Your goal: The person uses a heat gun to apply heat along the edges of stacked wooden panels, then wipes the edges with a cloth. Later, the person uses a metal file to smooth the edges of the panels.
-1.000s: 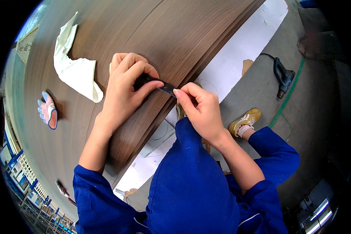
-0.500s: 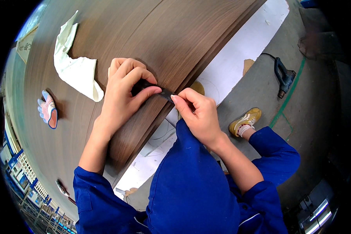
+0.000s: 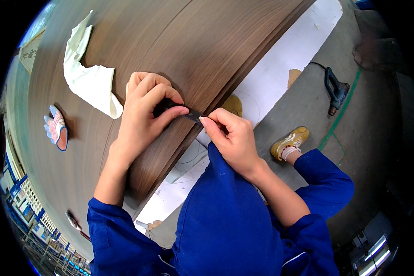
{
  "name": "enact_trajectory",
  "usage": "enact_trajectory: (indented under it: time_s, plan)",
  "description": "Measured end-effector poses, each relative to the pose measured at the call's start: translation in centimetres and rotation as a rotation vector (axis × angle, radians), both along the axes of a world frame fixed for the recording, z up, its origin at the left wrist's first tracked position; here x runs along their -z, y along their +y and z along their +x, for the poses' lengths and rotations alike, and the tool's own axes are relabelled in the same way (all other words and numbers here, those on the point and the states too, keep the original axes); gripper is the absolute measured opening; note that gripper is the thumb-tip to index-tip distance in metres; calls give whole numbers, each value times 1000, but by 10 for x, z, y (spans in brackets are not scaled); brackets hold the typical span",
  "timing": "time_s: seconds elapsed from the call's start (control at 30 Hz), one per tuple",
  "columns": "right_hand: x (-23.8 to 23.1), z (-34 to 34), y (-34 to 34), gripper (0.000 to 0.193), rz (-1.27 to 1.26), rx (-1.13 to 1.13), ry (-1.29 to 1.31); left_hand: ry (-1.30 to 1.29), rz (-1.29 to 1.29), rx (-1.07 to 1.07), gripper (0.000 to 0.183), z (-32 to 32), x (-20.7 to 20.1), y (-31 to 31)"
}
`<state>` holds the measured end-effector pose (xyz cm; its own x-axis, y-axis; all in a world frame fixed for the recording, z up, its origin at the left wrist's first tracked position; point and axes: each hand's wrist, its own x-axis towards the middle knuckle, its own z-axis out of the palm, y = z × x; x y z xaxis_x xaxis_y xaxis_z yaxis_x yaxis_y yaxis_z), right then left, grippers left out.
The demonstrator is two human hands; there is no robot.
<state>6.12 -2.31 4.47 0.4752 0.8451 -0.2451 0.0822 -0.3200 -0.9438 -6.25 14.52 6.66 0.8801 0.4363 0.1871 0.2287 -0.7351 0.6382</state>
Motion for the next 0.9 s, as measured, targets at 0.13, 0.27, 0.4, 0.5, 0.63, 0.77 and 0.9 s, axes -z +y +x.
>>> enact_trajectory:
  time_s: [0.13, 0.27, 0.4, 0.5, 0.63, 0.77, 0.9]
  plan:
    - [0, 0, 1, 16, 9, 10, 34, -9, 0, -6, 23, 0, 1, -1]
    - [3, 1, 0, 15, -12, 18, 33, -19, 0, -4, 23, 1, 1, -1]
    - [2, 2, 1, 15, 17, 6, -16, -19, 11, -1, 22, 1, 2, -1]
    - [1, 2, 2, 15, 20, 11, -8, -20, 14, 3, 22, 1, 2, -1]
    - [1, 1, 1, 15, -11, 12, 21, -9, -2, 15, 20, 0, -2, 0]
    - [2, 1, -4, 18, -3, 8, 114, -10, -63, 5, 11, -2, -5, 6]
    - [-1, 3, -6, 20, 82, 61, 185, -45, -233, -120, 13, -12, -7, 14]
